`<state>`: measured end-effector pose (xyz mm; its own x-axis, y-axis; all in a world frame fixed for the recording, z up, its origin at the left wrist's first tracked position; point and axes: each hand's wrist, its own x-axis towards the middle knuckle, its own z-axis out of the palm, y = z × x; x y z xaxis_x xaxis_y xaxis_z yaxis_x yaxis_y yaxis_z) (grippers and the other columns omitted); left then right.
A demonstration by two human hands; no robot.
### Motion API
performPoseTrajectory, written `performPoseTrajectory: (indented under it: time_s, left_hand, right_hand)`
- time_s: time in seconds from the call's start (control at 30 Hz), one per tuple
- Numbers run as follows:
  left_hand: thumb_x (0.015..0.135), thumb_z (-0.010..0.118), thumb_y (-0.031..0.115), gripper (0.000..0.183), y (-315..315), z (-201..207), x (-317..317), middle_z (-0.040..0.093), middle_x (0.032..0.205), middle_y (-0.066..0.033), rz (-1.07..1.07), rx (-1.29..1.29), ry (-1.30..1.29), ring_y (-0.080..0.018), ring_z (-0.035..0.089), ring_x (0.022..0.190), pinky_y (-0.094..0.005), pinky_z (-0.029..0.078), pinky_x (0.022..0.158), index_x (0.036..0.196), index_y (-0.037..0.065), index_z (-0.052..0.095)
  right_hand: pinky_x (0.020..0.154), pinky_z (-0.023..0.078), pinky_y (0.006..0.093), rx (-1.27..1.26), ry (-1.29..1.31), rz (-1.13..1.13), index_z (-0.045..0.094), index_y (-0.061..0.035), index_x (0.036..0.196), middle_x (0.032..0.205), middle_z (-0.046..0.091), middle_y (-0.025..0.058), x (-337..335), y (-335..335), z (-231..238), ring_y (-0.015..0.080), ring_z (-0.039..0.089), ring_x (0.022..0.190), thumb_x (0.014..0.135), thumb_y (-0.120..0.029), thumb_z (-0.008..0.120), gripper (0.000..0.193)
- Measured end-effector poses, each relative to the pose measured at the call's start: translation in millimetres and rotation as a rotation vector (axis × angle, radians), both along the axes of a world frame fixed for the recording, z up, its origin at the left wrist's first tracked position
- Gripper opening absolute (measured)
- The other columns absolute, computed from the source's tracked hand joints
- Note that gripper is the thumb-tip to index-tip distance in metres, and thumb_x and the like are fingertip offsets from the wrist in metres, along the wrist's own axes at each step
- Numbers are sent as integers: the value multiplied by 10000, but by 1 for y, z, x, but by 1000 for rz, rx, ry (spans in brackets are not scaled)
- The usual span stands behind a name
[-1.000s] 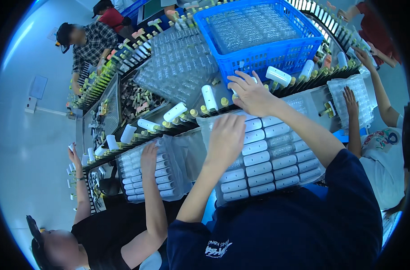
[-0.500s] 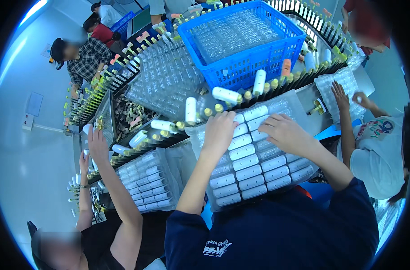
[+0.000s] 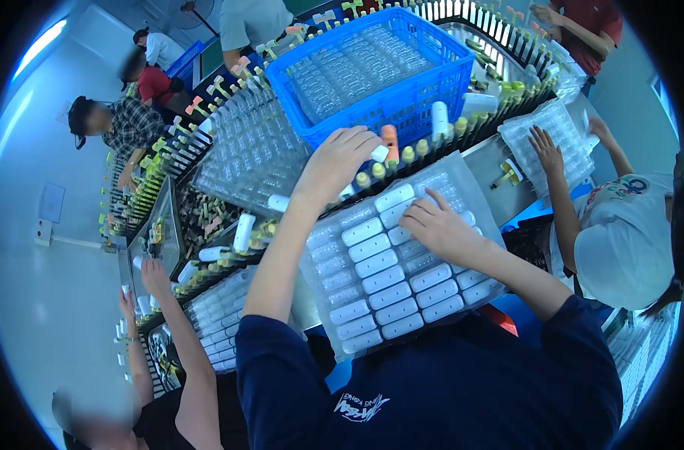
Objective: The person places small white bottles with yellow caps into clear plastic trays on a conveyor belt. They repeatedly pick up bottles from a blue crate and arrange them into the trays, then move the filled trays to a stack on the right.
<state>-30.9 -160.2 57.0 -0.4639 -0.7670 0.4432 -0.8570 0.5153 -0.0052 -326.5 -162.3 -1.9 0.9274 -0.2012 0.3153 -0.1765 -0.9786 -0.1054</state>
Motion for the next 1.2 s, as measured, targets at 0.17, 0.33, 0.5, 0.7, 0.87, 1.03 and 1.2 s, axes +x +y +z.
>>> performPoseTrajectory:
  time_s: [0.17,0.33,0.5,0.7,0.87,1.03,1.2]
  left_hand:
    - [1016,664,104,358,3,-10,9,672,1422,-150,44,122,131,-342,602,1364,-469,488,1136,1368,42,649]
    - [1053,609,119,401,28,-35,11,642,1393,-207,168,309,282,-406,581,1328,-482,475,1124,1442,27,575]
    - [1001,707,239,545,62,-35,1,600,1385,-192,393,372,323,-414,526,1291,-485,448,1123,1483,55,532]
    - [955,772,356,606,104,-48,8,527,1482,-185,633,264,287,-430,475,1357,-523,448,1132,1475,139,551]
    - [995,723,396,513,130,-55,36,518,1506,-170,686,238,361,-426,465,1399,-550,444,1139,1411,123,597]
    - [1089,565,403,397,144,-64,79,719,1232,-190,781,247,415,-419,562,1333,-542,388,1188,1174,63,751]
    - [1116,467,408,481,126,-68,109,768,1241,-172,948,92,257,-449,626,1304,-517,431,1177,1227,52,771]
  right_hand:
    - [1226,361,653,100,-30,-1,672,-85,1156,1185,620,70,0,-1,2,274,561,1298,920,-157,737,256]
    - [1238,354,637,111,24,-30,672,-92,1192,1219,623,66,7,1,2,287,559,1307,902,-170,769,316]
    - [1236,354,646,10,137,-39,647,-61,1160,1215,624,88,6,3,12,299,576,1268,919,-119,734,262]
    - [1155,443,584,242,-30,-39,631,-24,1187,1181,655,159,-6,-4,44,360,627,1186,955,-62,675,239]
    - [1058,498,501,228,-267,-313,613,-6,1311,1252,689,195,-21,-80,60,406,633,1238,971,-47,688,350]
    - [1076,494,478,177,-243,-308,594,-5,1350,1304,688,214,-12,-138,68,414,630,1265,1001,-62,671,362]
    - [1068,499,454,332,-221,-225,568,-14,1395,1342,672,201,12,-125,63,408,631,1269,1032,-71,650,376]
